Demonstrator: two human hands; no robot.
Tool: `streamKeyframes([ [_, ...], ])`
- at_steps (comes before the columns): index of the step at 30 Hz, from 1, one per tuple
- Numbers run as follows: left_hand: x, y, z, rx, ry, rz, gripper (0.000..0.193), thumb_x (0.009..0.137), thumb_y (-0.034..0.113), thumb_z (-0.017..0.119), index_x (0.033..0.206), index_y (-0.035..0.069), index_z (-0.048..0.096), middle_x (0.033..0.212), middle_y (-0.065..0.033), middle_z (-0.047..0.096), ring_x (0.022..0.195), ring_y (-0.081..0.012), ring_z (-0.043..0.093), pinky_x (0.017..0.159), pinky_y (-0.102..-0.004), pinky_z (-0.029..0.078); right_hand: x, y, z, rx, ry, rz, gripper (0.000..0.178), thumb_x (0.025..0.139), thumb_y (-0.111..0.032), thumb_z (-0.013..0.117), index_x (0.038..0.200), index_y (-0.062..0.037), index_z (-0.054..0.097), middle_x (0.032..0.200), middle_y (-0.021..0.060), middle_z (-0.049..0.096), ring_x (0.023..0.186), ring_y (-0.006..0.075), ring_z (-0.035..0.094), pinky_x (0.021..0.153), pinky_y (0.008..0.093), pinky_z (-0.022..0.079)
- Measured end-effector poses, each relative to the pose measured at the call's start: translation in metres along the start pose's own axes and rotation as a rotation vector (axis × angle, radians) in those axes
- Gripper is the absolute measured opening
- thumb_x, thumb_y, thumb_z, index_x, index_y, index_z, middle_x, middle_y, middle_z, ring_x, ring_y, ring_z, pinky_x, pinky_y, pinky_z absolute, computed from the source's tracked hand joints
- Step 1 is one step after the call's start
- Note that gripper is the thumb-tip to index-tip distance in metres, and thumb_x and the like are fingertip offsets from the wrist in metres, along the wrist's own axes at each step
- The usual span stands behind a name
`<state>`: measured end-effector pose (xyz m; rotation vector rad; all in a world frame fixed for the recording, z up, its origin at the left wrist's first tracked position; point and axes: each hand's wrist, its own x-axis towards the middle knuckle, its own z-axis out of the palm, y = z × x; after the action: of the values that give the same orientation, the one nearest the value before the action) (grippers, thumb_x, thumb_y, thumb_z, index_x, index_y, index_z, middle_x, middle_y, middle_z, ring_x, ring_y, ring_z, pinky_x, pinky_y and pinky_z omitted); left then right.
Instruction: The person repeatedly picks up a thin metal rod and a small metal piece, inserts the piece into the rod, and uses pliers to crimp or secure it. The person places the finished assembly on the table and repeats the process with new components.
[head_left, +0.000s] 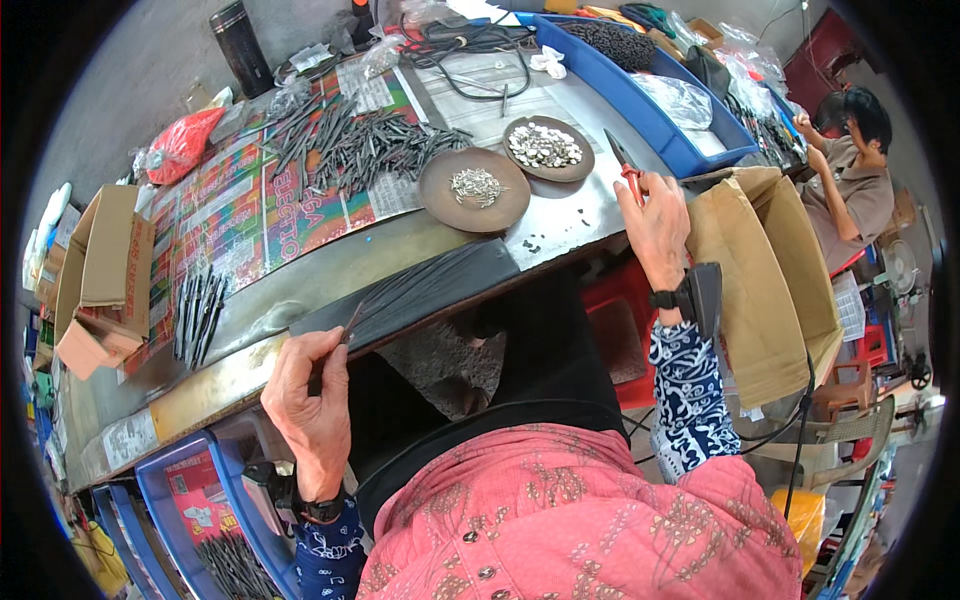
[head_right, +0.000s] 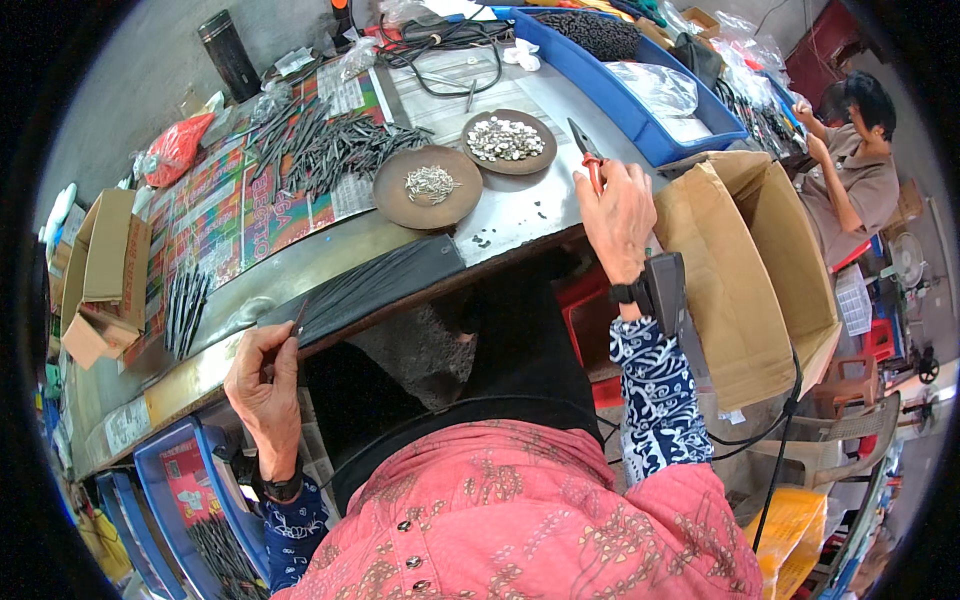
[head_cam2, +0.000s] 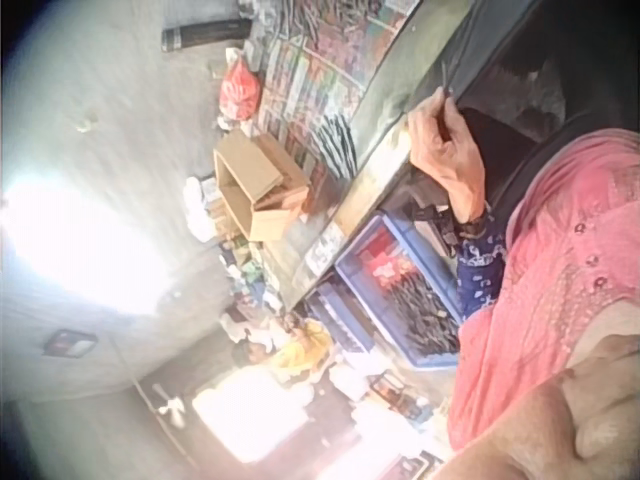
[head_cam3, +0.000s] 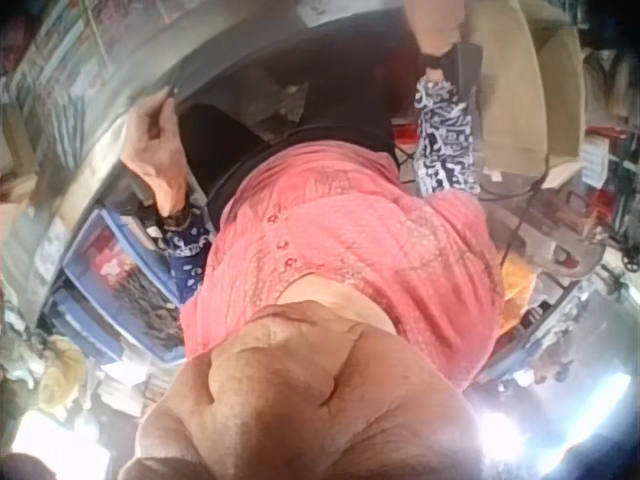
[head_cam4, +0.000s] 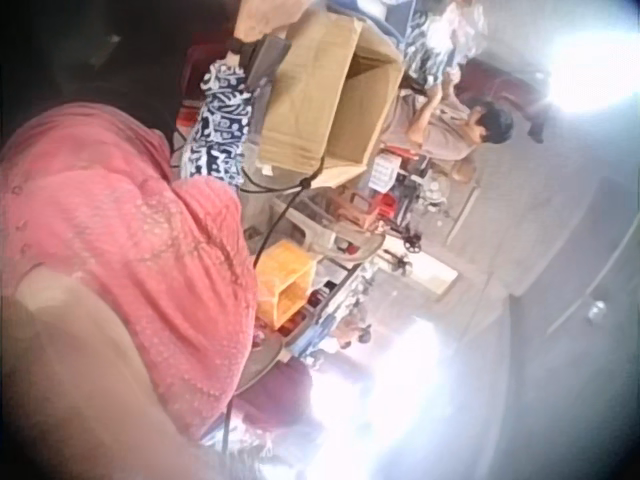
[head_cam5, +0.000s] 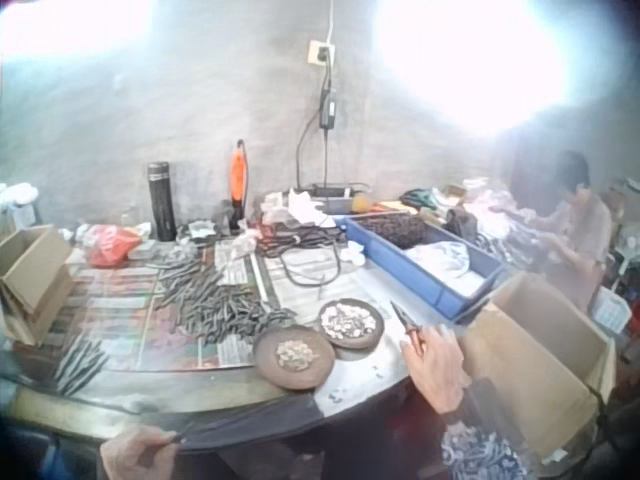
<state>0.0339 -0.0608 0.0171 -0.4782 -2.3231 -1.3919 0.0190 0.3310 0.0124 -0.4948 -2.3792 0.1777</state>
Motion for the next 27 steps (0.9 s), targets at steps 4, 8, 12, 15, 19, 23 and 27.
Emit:
streamKeyframes([
  [4, 0.002, -0.002, -0.007, 0.208, -0.026, 0.18, 0.016, 0.076, -0.01, 0.066, 0.091, -0.003, 0.065, 0.081, -0.0133, 0.062, 0.073, -0.0244, 0.06, 0.066, -0.0306, 0.048, 0.009, 0.018, 0.018, -0.238, -0.033, 0.003, 0.032, 0.083, -0.033, 0.064, 0.09, -0.0016, 0.065, 0.093, 0.0194, 0.06, 0.093, 0.0384, 0.058, 0.077, 0.0484, 0.048],
  [8, 0.001, -0.006, -0.014, 0.345, -0.086, 0.223, 0.018, 0.075, -0.009, 0.066, 0.091, -0.001, 0.065, 0.083, -0.0132, 0.062, 0.074, -0.0294, 0.059, 0.067, -0.0346, 0.048, 0.019, 0.018, 0.029, -0.302, -0.017, -0.028, 0.036, 0.083, -0.037, 0.065, 0.089, -0.002, 0.064, 0.095, 0.0193, 0.06, 0.094, 0.0387, 0.058, 0.076, 0.0498, 0.05],
  [12, 0.008, -0.006, -0.009, 0.408, -0.164, 0.281, 0.016, 0.075, -0.009, 0.064, 0.089, -0.001, 0.063, 0.081, -0.0141, 0.06, 0.075, -0.0316, 0.058, 0.067, -0.0375, 0.046, 0.024, 0.012, 0.037, -0.277, -0.02, 0.007, 0.038, 0.085, -0.04, 0.065, 0.091, -0.0032, 0.064, 0.098, 0.018, 0.059, 0.098, 0.0387, 0.056, 0.077, 0.0516, 0.047],
  [15, 0.023, -0.011, 0.012, 0.399, -0.2, 0.333, 0.015, 0.076, -0.01, 0.06, 0.087, -0.001, 0.06, 0.079, -0.0143, 0.057, 0.073, -0.0325, 0.055, 0.068, -0.0396, 0.044, 0.025, 0.012, 0.041, -0.28, -0.014, 0.025, 0.038, 0.085, -0.042, 0.065, 0.09, -0.0048, 0.064, 0.098, 0.0169, 0.059, 0.099, 0.0382, 0.056, 0.078, 0.0515, 0.047],
  [19, 0.038, -0.017, 0.045, 0.357, -0.187, 0.406, 0.018, 0.069, -0.011, 0.057, 0.082, 0.001, 0.056, 0.074, -0.0162, 0.052, 0.073, -0.0375, 0.053, 0.068, -0.0436, 0.044, 0.024, 0.015, 0.043, -0.269, -0.016, 0.038, 0.038, 0.086, -0.043, 0.064, 0.09, -0.0054, 0.063, 0.099, 0.0167, 0.059, 0.099, 0.0377, 0.056, 0.078, 0.0524, 0.046],
  [23, 0.039, -0.016, 0.051, 0.335, -0.14, 0.447, 0.017, 0.071, -0.01, 0.057, 0.082, 0.002, 0.056, 0.073, -0.0156, 0.052, 0.071, -0.0373, 0.052, 0.066, -0.044, 0.043, 0.024, 0.012, 0.041, -0.288, 0.0, 0.03, 0.039, 0.086, -0.045, 0.063, 0.09, -0.0061, 0.063, 0.099, 0.0173, 0.059, 0.099, 0.038, 0.056, 0.079, 0.0532, 0.046],
  [27, 0.034, -0.011, 0.046, 0.18, -0.059, 0.339, 0.011, 0.077, -0.007, 0.064, 0.084, 0.0, 0.059, 0.075, -0.0132, 0.055, 0.07, -0.0332, 0.055, 0.064, -0.0389, 0.045, 0.018, -0.003, 0.025, -0.293, 0.102, -0.046, 0.036, 0.085, -0.043, 0.066, 0.094, -0.008, 0.064, 0.101, 0.0167, 0.059, 0.1, 0.0365, 0.055, 0.08, 0.0511, 0.045],
])
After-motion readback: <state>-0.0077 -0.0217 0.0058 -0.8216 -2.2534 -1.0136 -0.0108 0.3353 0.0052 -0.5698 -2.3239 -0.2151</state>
